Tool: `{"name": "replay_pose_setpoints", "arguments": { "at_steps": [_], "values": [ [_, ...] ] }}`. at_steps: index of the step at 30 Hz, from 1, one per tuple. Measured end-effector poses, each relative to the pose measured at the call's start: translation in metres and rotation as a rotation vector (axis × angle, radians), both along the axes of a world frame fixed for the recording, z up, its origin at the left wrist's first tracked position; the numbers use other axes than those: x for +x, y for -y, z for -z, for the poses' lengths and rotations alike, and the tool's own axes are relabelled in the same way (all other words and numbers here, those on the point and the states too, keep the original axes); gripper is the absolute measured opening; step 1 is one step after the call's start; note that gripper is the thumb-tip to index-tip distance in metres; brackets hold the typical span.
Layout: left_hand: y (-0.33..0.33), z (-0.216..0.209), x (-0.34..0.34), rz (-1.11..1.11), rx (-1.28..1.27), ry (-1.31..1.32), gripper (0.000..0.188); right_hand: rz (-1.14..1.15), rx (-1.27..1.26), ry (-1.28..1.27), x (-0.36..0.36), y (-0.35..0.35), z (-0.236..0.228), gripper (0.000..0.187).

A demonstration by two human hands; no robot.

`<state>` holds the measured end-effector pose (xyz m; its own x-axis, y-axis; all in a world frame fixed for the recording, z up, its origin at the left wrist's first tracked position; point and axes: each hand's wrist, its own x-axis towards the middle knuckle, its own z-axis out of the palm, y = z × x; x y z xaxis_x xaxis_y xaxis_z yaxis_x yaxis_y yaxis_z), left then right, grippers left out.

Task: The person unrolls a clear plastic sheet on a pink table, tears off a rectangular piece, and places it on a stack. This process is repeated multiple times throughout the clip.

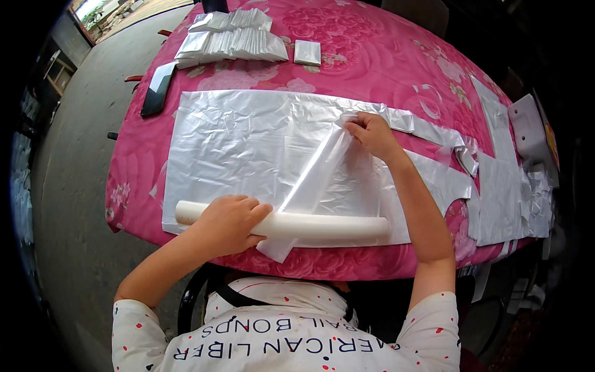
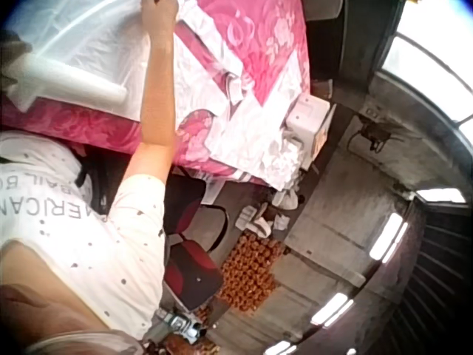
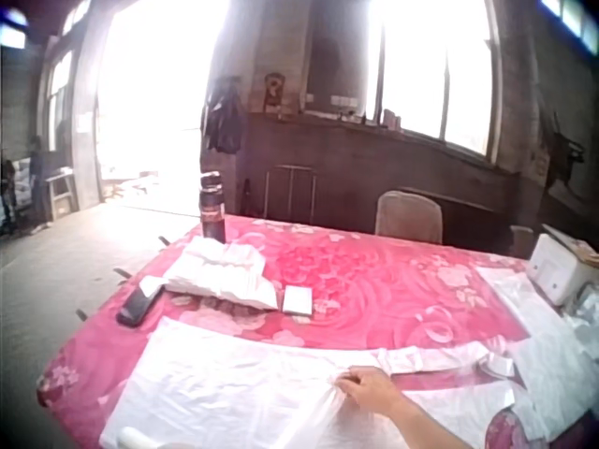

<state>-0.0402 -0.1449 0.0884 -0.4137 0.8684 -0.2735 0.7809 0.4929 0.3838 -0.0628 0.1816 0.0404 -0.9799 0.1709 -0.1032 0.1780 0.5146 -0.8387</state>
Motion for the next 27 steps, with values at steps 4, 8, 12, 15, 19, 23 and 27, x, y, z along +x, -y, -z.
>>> {"name": "replay_pose_setpoints", "arguments": {
  "at_steps": [4,8,12,15,19,23,27],
  "values": [
    [-0.025,0.034,0.004,0.192,0.497,-0.279,0.058,-0.111,0.107,0.025,-0.014,0.014,-0.006,0.019],
    [-0.019,0.054,0.031,0.308,0.397,-0.121,0.072,-0.133,-0.04,0.121,-0.025,0.009,0.002,0.021],
    [-0.014,0.065,0.048,0.323,0.247,-0.154,0.084,0.124,-0.026,-0.011,-0.021,0.01,0.007,0.031],
    [-0.011,0.068,0.06,0.27,0.238,-0.154,0.083,0.096,0.091,-0.155,0.01,0.036,-0.015,0.046],
    [-0.015,0.072,0.071,0.223,0.251,-0.158,0.082,-0.356,0.38,-0.303,0.094,0.087,-0.019,0.045],
    [-0.016,0.07,0.076,0.216,0.235,-0.186,0.082,-0.224,0.567,-0.258,0.123,0.092,-0.009,0.05],
    [-0.015,0.069,0.074,0.233,0.237,-0.196,0.082,-0.021,0.736,-0.265,0.122,0.031,-0.002,0.052]
  ]
}}
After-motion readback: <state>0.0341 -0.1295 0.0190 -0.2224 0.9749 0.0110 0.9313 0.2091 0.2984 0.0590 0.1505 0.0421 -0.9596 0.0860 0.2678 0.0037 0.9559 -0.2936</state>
